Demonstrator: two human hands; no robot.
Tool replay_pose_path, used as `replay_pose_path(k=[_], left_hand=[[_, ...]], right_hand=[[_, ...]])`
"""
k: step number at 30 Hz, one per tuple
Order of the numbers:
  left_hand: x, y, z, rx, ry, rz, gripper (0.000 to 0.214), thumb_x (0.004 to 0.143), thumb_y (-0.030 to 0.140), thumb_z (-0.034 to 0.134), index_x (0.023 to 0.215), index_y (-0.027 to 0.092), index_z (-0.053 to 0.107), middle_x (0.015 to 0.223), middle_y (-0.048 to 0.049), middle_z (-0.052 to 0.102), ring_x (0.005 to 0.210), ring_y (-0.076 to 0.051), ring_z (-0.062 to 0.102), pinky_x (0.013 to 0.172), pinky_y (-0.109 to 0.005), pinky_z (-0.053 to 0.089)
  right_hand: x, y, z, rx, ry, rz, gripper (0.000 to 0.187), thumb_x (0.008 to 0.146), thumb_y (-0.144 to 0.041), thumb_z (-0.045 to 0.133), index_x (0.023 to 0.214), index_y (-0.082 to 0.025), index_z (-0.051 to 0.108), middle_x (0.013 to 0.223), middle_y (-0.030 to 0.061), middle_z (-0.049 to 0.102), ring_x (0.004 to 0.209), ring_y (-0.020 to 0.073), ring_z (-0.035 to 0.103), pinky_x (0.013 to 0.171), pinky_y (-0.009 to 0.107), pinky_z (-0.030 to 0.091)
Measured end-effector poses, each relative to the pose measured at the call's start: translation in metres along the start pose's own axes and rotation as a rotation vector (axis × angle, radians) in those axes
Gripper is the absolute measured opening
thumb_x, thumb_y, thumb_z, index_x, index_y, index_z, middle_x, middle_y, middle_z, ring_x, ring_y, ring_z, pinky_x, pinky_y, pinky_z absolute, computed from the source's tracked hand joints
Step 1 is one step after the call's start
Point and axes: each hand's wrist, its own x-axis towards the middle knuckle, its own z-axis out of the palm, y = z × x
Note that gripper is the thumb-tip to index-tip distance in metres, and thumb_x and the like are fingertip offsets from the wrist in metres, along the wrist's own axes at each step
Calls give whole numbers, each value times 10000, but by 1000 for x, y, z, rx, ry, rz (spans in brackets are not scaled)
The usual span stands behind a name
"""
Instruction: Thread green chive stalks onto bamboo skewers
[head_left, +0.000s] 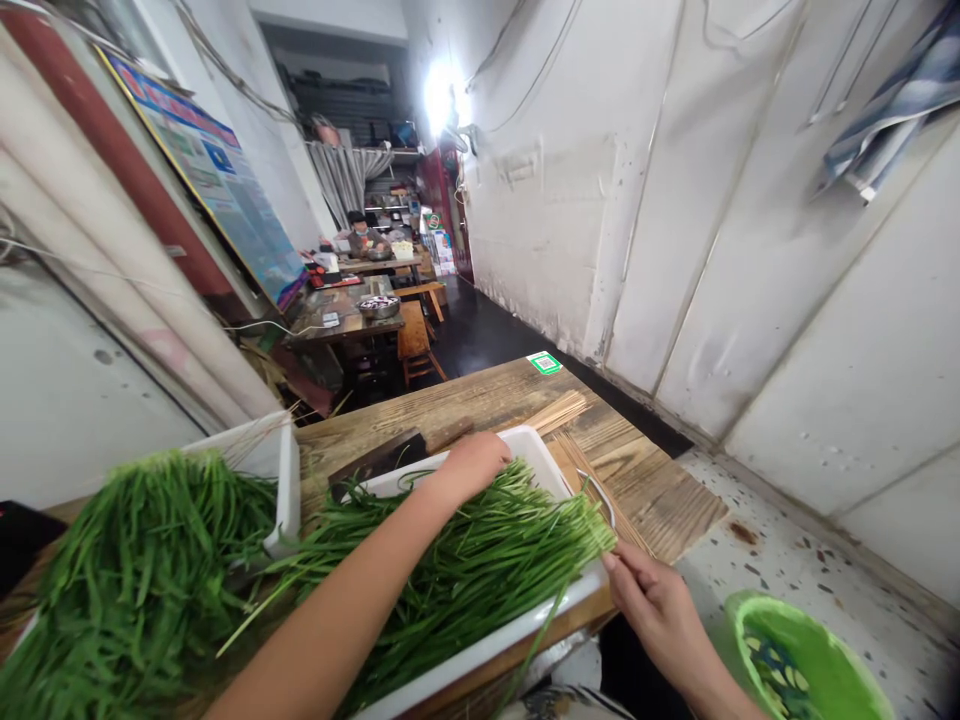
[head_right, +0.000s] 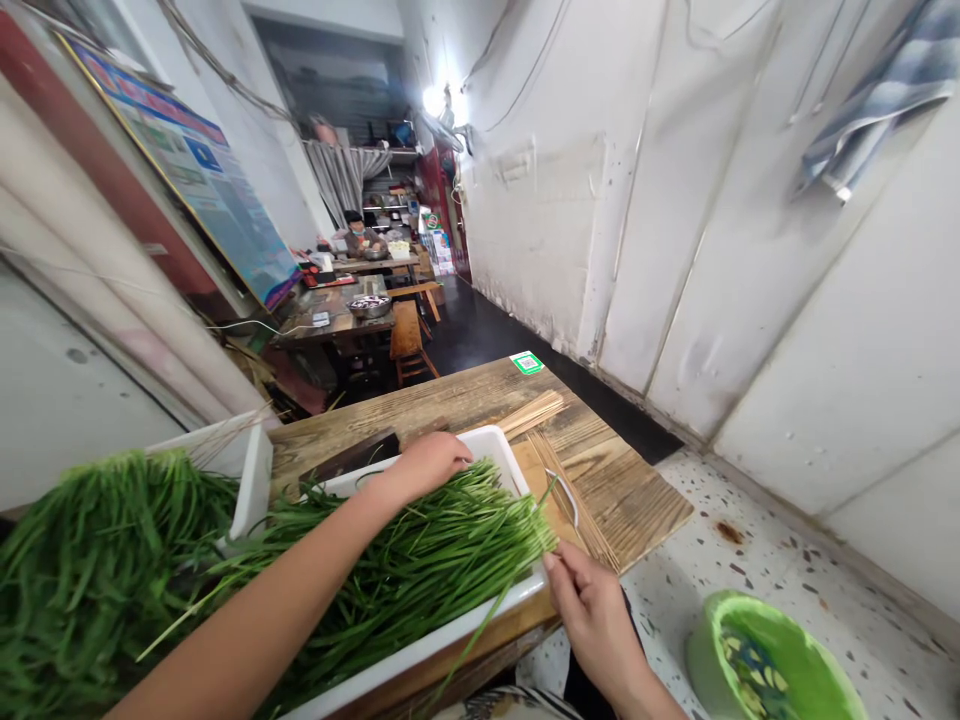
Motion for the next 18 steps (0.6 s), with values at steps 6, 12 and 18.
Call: replay_pose_path(k=[6, 12, 18], left_hand=[[20, 9, 28, 68, -51, -147, 241, 710, 147, 580, 893, 62, 713, 1000, -250, 675, 956, -339, 631, 765, -361, 469], [5, -6, 25, 18, -34, -94, 169, 677, 149, 583, 754, 137, 733, 888, -155, 717, 869, -283, 650, 720, -314, 455], [-8, 2, 25, -733, 194, 20, 174, 690, 253, 584, 744, 149, 712, 762, -49, 720, 735, -192, 636, 695, -265, 447]], right_hand=[[1, 4, 1, 29, -15, 34, 316, 902, -378, 426, 643, -200, 392, 595, -39, 316, 531, 113, 325, 481, 217, 295], [10, 1, 3, 41, -27, 12, 317, 912, -370, 410, 646, -199, 394, 598, -48, 278, 529, 111, 307, 479, 222, 274], [17, -10, 7, 30, -36, -18, 302, 918, -347, 396, 656, -197, 395, 598, -49, 292, 533, 111, 317, 488, 221, 273]])
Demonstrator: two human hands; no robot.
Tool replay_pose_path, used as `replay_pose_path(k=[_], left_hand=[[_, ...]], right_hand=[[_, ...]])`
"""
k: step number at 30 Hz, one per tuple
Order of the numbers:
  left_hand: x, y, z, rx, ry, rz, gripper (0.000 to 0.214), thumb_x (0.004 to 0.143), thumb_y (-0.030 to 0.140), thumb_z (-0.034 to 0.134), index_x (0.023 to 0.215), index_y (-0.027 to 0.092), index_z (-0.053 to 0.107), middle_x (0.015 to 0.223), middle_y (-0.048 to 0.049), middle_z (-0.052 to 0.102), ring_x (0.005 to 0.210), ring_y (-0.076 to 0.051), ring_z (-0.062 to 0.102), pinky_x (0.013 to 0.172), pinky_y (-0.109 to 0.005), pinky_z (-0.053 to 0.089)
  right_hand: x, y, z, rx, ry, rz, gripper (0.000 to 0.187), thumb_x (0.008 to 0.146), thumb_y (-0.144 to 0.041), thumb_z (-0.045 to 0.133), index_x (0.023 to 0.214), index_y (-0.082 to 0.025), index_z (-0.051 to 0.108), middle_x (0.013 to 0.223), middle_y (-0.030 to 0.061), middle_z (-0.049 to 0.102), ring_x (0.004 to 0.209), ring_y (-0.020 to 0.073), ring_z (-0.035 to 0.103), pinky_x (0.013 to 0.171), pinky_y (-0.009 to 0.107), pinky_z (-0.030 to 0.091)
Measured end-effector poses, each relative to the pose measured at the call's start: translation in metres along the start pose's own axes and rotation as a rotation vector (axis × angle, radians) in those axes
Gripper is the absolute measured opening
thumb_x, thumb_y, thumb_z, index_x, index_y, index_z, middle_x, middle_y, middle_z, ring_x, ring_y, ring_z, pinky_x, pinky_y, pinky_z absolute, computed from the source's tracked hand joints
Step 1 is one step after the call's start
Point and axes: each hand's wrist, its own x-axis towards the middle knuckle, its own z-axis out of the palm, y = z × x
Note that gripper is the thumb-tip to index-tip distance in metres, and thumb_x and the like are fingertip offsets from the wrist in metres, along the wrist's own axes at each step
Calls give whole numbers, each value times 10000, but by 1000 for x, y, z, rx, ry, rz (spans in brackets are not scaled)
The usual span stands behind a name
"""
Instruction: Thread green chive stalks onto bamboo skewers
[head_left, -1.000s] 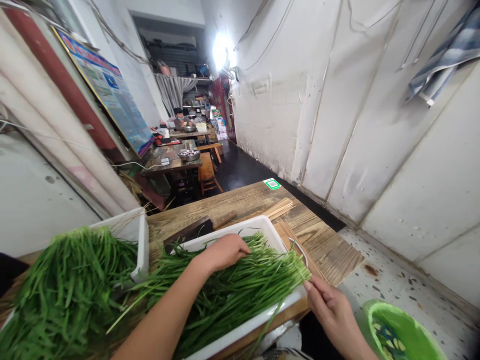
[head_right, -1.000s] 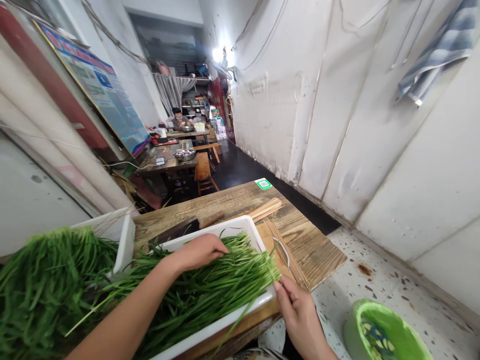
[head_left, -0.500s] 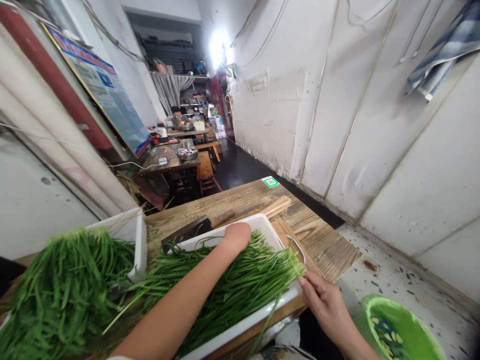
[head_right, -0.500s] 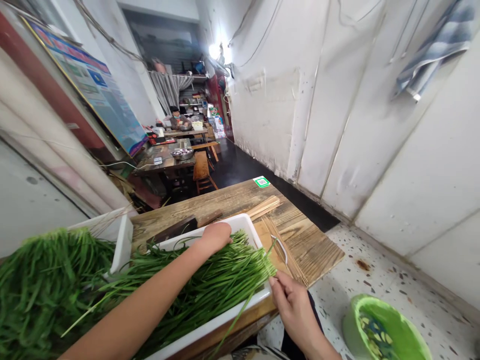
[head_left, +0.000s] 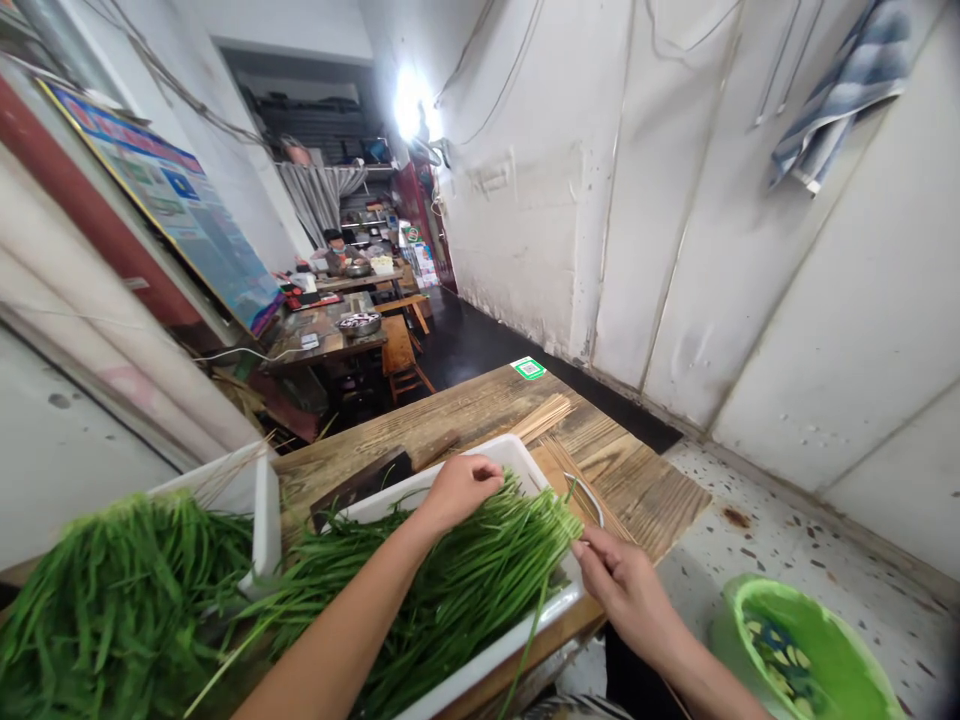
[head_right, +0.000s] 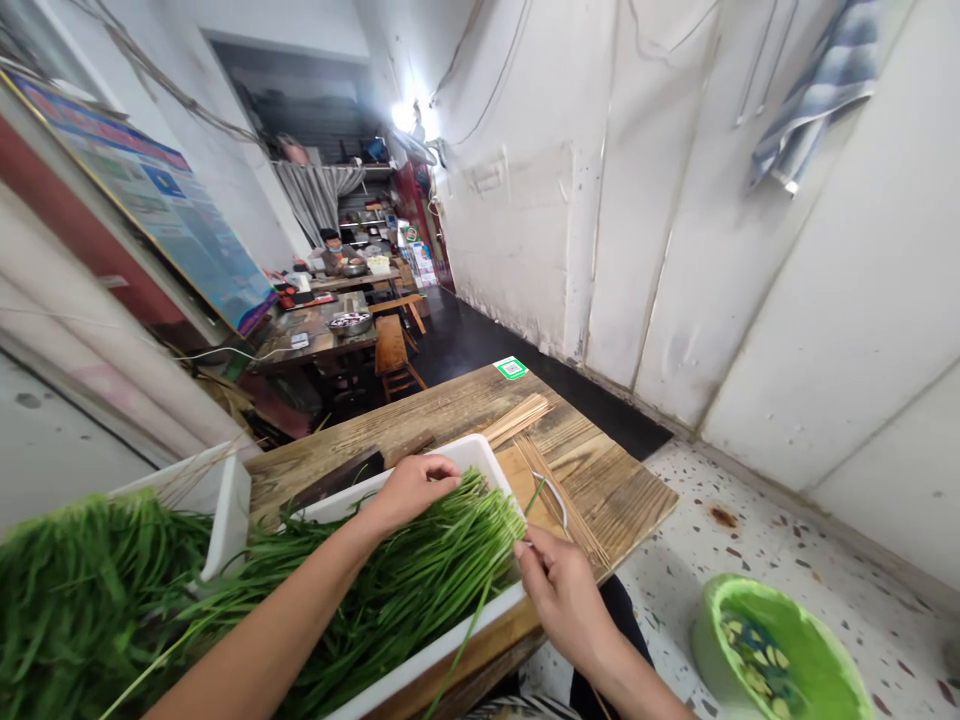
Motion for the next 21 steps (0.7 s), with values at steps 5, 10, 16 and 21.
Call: replay_pose_path(k=[5, 10, 16, 21], left_hand=[[-12, 19, 15, -497, 54, -135, 200, 635, 290, 679, 749, 129, 711, 708, -47, 714, 698, -169, 622, 730, -272, 448], [-12, 17, 23, -790, 61, -272, 290, 573, 259, 756, 822, 117, 717, 700, -47, 706, 646, -136, 595, 697, -268, 445], [-13, 15, 25, -972, -13, -310, 320, 527, 276, 803, 785, 103, 725, 667, -42, 677, 619, -105, 554, 662, -243, 427], [-15, 19, 23, -992, -59, -290, 270, 542, 281, 798, 727, 102, 717, 673, -32, 655, 623, -89, 533, 673, -234, 412]], right_hand=[[4, -6, 3, -69, 4, 11, 291, 914, -333, 393, 656, -198, 398, 577, -55, 282, 519, 111, 310, 484, 224, 267], [6, -7, 3, -65, 7, 3, 273, 910, -313, 399, 681, -181, 464, 578, -52, 297, 521, 112, 323, 483, 220, 280], [6, -2, 3, -62, 8, 14, 281, 914, -327, 395, 689, -177, 475, 577, -54, 279, 518, 112, 316, 467, 212, 277], [5, -1, 4, -42, 4, 14, 300, 919, -350, 383, 677, -185, 449, 573, -54, 277, 510, 110, 314, 453, 208, 273]])
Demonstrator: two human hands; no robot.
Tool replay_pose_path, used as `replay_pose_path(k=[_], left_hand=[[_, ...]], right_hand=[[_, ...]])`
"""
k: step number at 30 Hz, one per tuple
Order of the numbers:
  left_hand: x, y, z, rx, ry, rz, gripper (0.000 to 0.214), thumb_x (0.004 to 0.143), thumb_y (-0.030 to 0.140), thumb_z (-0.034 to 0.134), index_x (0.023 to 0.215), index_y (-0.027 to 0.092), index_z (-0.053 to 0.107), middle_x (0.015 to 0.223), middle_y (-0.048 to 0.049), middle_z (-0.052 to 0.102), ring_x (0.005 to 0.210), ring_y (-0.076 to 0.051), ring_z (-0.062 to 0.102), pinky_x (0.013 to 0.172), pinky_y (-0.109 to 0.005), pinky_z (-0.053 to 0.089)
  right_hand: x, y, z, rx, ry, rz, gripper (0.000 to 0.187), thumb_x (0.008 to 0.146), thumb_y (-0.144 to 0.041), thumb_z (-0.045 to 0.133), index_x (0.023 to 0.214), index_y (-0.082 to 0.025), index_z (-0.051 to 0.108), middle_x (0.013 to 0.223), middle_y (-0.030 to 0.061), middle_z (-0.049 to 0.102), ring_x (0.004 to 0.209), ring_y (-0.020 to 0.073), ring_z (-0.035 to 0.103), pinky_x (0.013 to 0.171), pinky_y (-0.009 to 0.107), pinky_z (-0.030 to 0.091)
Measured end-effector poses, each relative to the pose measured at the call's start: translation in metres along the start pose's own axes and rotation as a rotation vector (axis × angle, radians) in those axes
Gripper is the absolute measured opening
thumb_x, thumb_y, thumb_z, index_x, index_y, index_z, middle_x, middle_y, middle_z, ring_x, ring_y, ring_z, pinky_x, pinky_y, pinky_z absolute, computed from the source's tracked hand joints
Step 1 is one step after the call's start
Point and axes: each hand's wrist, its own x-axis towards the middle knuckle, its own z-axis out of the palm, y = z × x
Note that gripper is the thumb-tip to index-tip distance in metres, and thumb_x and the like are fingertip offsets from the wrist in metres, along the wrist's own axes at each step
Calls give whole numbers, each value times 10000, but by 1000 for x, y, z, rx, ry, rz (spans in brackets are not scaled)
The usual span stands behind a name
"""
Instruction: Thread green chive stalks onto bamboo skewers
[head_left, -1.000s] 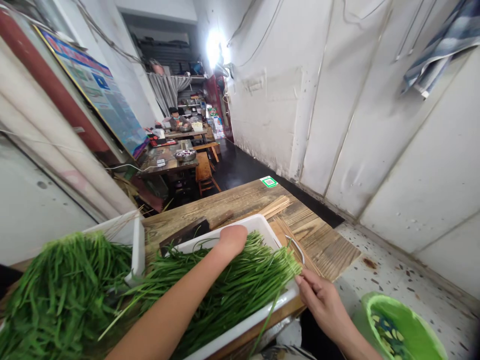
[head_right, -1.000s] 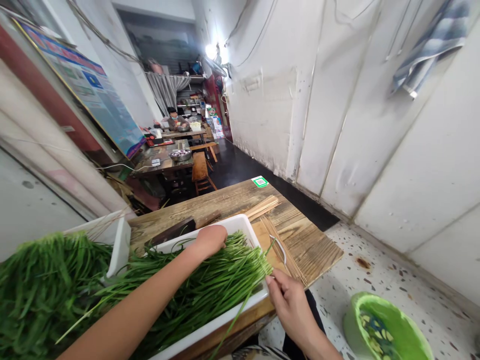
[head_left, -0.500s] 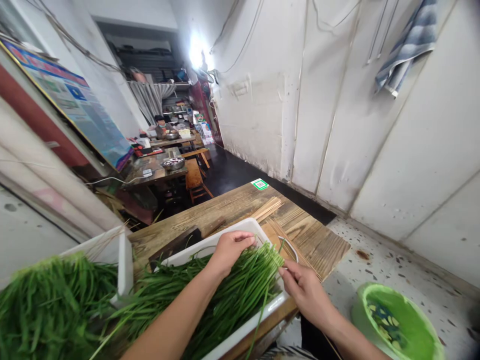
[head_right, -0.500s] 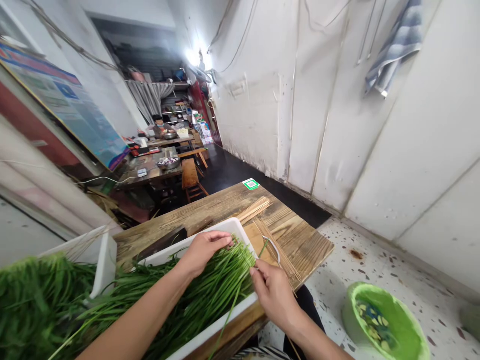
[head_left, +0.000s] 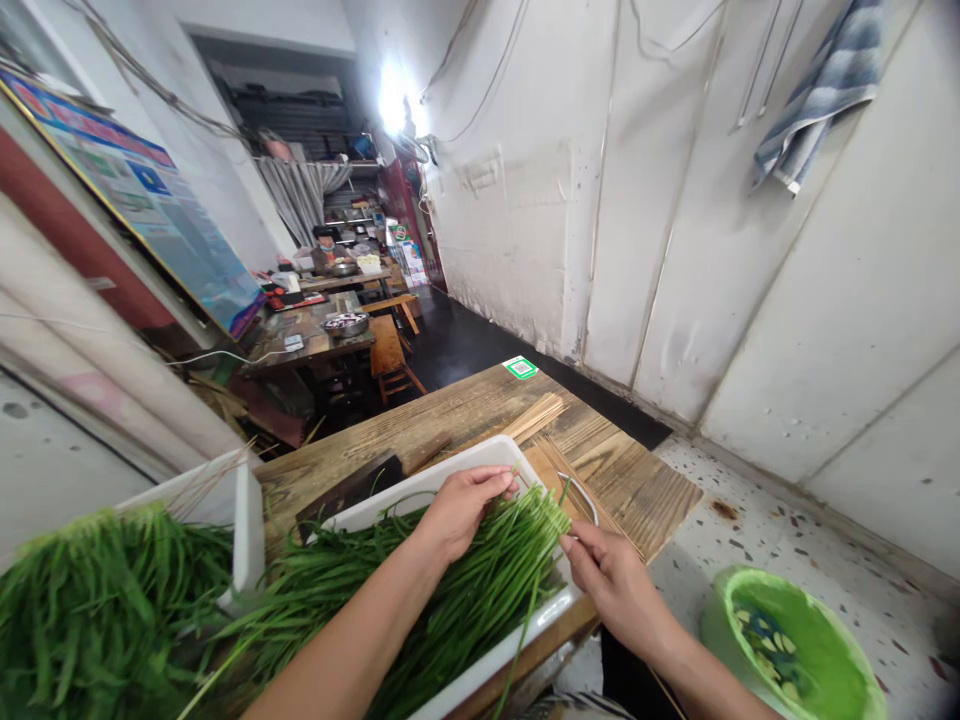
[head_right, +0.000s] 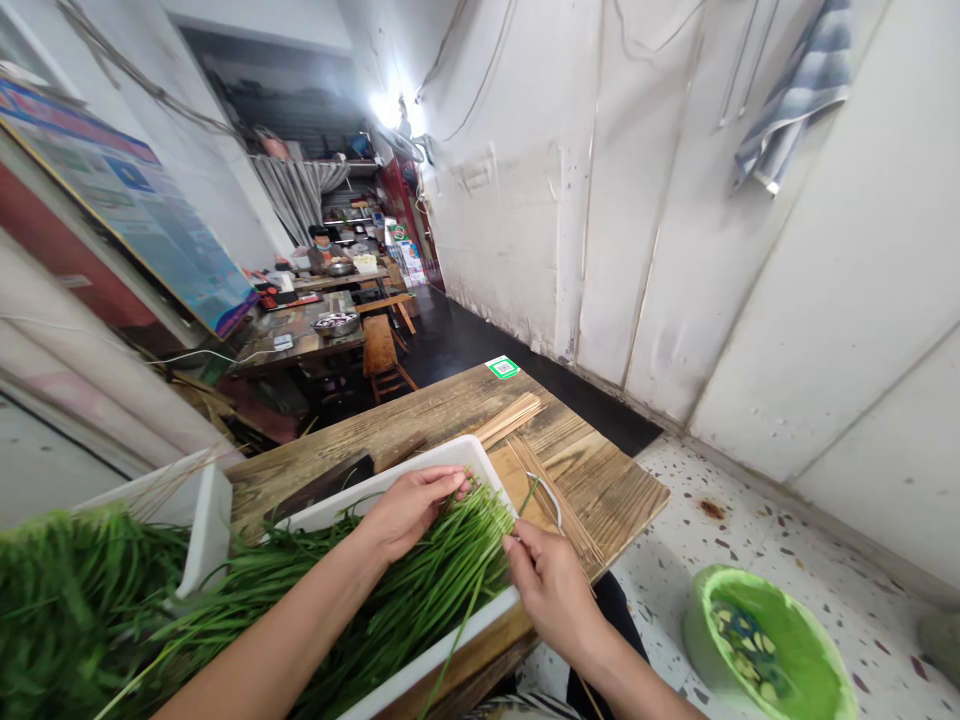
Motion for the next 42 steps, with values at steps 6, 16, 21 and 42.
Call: replay_pose_path(k=[6, 16, 21, 42], left_hand=[[0, 0, 0, -25, -8, -23, 248, 546, 262, 790, 722, 109, 709, 678, -30, 648, 629, -94, 531, 686, -246, 416], [1, -3, -1, -45, 13, -44, 325, 491, 288, 824, 745, 110, 726, 650, -31, 652, 641, -104, 540, 691, -249, 411], [2, -7, -1, 16, -46, 15, 268, 547, 327, 793, 679, 107, 713, 627, -15, 613, 601, -87, 490, 656, -240, 383], [19, 10, -31, 1182, 0, 369, 252, 778, 202, 501, 830, 205, 748, 917, -47, 729, 890, -208, 632, 840, -286, 421]], right_hand=[[0, -4, -1, 1, -3, -1, 323, 922, -380, 380, 664, -192, 431, 572, -50, 289, 511, 111, 316, 459, 209, 281], [1, -4, -2, 19, 11, -27, 308, 918, -347, 403, 648, -198, 404, 555, -56, 301, 490, 102, 316, 441, 204, 276], [1, -3, -1, -8, 22, -33, 320, 917, -347, 399, 634, -199, 389, 556, -55, 297, 495, 99, 320, 442, 201, 281], [-16, 10, -5, -71, 44, 7, 334, 918, -374, 398, 633, -200, 406, 588, -44, 305, 530, 122, 340, 487, 223, 297]])
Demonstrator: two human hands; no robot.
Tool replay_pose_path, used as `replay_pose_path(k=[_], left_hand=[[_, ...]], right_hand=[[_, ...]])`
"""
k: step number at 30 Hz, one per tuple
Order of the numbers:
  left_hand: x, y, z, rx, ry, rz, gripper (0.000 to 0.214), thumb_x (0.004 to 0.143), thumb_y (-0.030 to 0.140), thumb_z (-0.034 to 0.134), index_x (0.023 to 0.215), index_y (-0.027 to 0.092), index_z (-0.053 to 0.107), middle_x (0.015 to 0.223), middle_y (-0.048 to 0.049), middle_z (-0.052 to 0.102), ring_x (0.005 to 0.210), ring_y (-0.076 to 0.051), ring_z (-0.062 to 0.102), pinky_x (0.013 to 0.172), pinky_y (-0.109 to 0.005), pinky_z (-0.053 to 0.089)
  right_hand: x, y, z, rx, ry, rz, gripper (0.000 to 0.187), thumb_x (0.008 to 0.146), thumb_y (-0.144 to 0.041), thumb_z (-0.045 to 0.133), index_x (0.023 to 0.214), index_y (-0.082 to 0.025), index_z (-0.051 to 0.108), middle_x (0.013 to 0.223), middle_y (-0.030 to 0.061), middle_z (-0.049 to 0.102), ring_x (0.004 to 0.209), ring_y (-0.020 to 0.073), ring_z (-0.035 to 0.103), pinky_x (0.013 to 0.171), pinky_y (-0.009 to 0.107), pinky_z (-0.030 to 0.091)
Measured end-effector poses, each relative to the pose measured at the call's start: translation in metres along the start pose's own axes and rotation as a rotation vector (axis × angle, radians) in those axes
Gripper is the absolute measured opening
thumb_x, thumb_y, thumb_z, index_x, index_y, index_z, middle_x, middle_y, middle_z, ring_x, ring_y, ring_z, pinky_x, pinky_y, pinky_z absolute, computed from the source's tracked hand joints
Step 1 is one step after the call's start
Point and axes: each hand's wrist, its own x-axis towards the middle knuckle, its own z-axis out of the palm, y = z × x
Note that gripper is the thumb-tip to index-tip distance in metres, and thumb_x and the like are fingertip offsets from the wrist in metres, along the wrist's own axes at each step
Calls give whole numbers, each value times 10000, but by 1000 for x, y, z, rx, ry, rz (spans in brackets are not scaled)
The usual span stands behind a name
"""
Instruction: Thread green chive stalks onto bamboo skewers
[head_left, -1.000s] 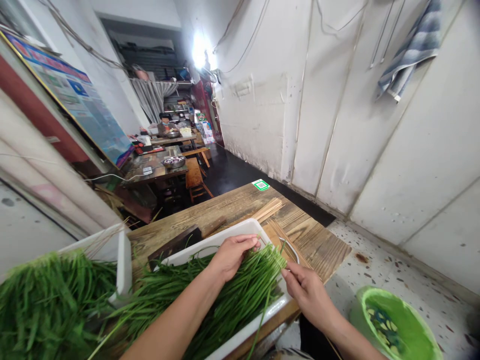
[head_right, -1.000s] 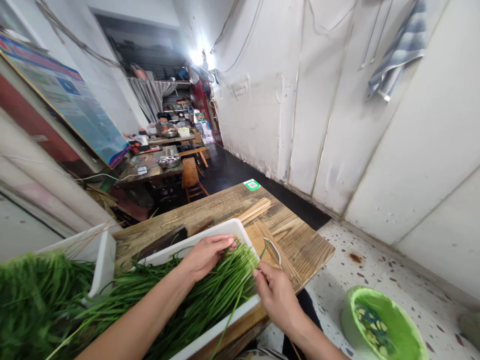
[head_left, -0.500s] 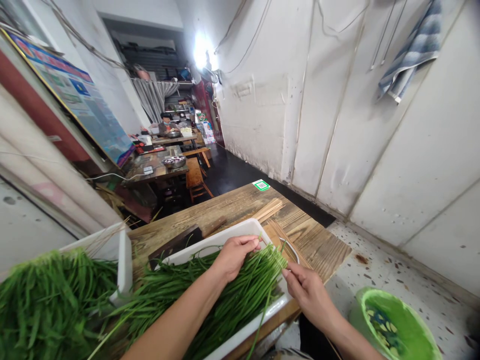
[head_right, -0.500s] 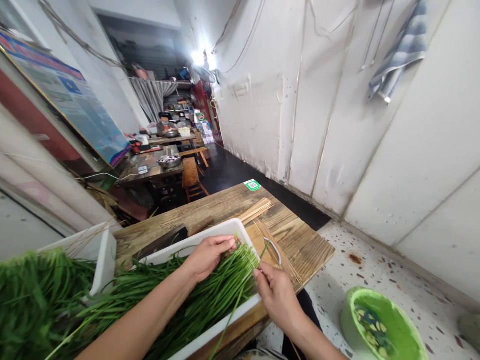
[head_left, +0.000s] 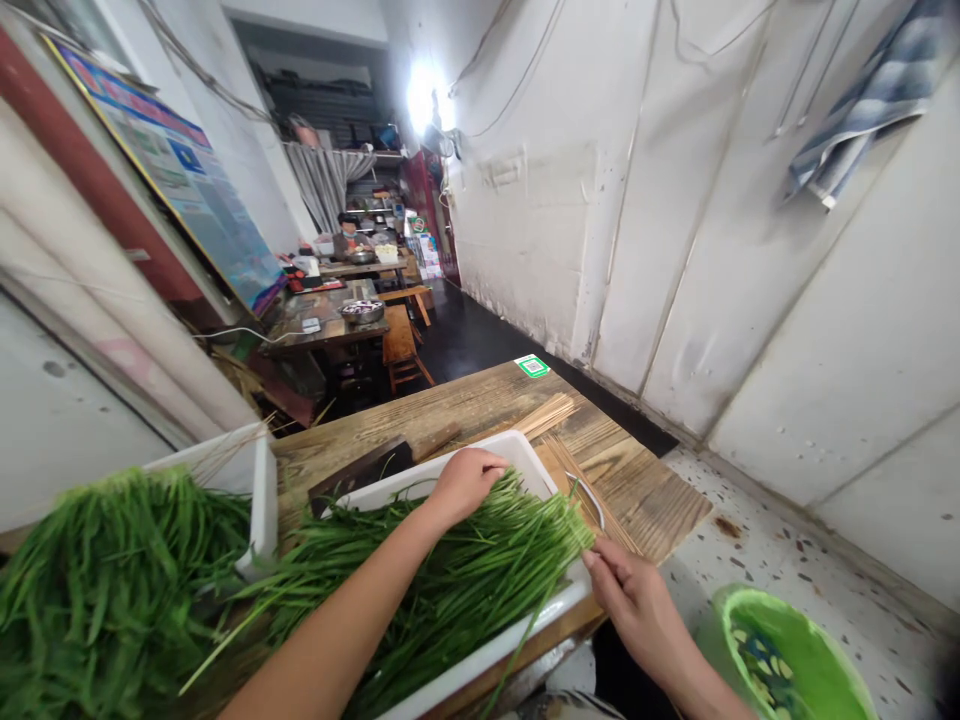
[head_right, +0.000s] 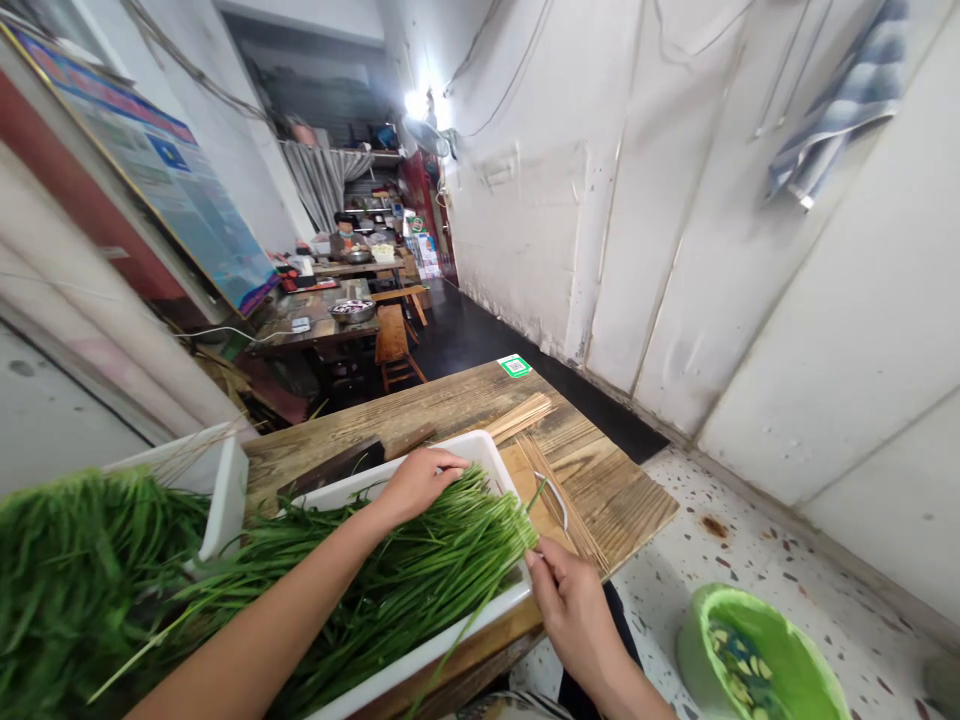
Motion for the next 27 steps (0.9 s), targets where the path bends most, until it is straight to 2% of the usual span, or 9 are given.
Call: replay_pose_path(k=[3, 7, 12, 17, 19, 23, 27], left_hand=[[6, -11, 14, 210, -82, -37, 205, 762, 212, 537, 707, 192, 734, 767, -56, 714, 793, -206, 623, 758, -273, 412], [7, -16, 32, 345, -33, -107, 185, 775, 269, 560, 759, 178, 720, 836, -93, 694, 863, -232, 598, 773, -289, 392], [9, -20, 38, 281, -14, -112, 195, 776, 236, 559, 879, 185, 717, 864, -87, 680, 841, -219, 586, 747, -276, 388], [8, -23, 23, 147, 3, -87, 330, 750, 282, 575, 1043, 181, 689, 734, -41, 663, 689, -185, 574, 646, -258, 381], [7, -25, 18, 67, 1, -60, 324, 741, 305, 576, 1004, 165, 707, 715, -38, 669, 677, -185, 579, 643, -261, 391], [7, -31, 17, -89, -30, -57, 214, 691, 277, 605, 802, 152, 738, 811, -54, 713, 759, -189, 615, 706, -259, 426], [8, -37, 21, -114, -94, -87, 208, 675, 254, 600, 803, 160, 734, 834, -43, 731, 788, -197, 639, 739, -272, 446]], right_hand=[[-3, 6, -1, 2, -19, 17, 333, 924, -383, 390, 655, -194, 442, 598, -36, 329, 550, 127, 360, 498, 223, 314], [-1, 9, 0, 17, -17, 23, 327, 922, -387, 404, 663, -193, 455, 595, -29, 369, 554, 130, 386, 501, 220, 338], [0, 6, 1, 21, 6, 14, 329, 915, -383, 414, 649, -192, 453, 593, -20, 407, 563, 134, 406, 508, 224, 349], [0, 0, -1, 31, -14, 37, 328, 911, -391, 400, 643, -202, 405, 585, -39, 338, 528, 122, 358, 482, 222, 314], [2, -3, -2, 28, -24, 32, 322, 912, -383, 396, 645, -202, 401, 592, -39, 332, 534, 122, 355, 489, 223, 311], [6, -7, -2, 1, -36, 14, 322, 914, -371, 394, 643, -197, 410, 598, -40, 316, 546, 124, 358, 505, 225, 309], [9, -9, -1, -33, -25, -1, 316, 915, -358, 398, 649, -190, 433, 597, -35, 336, 555, 131, 381, 514, 226, 318]])
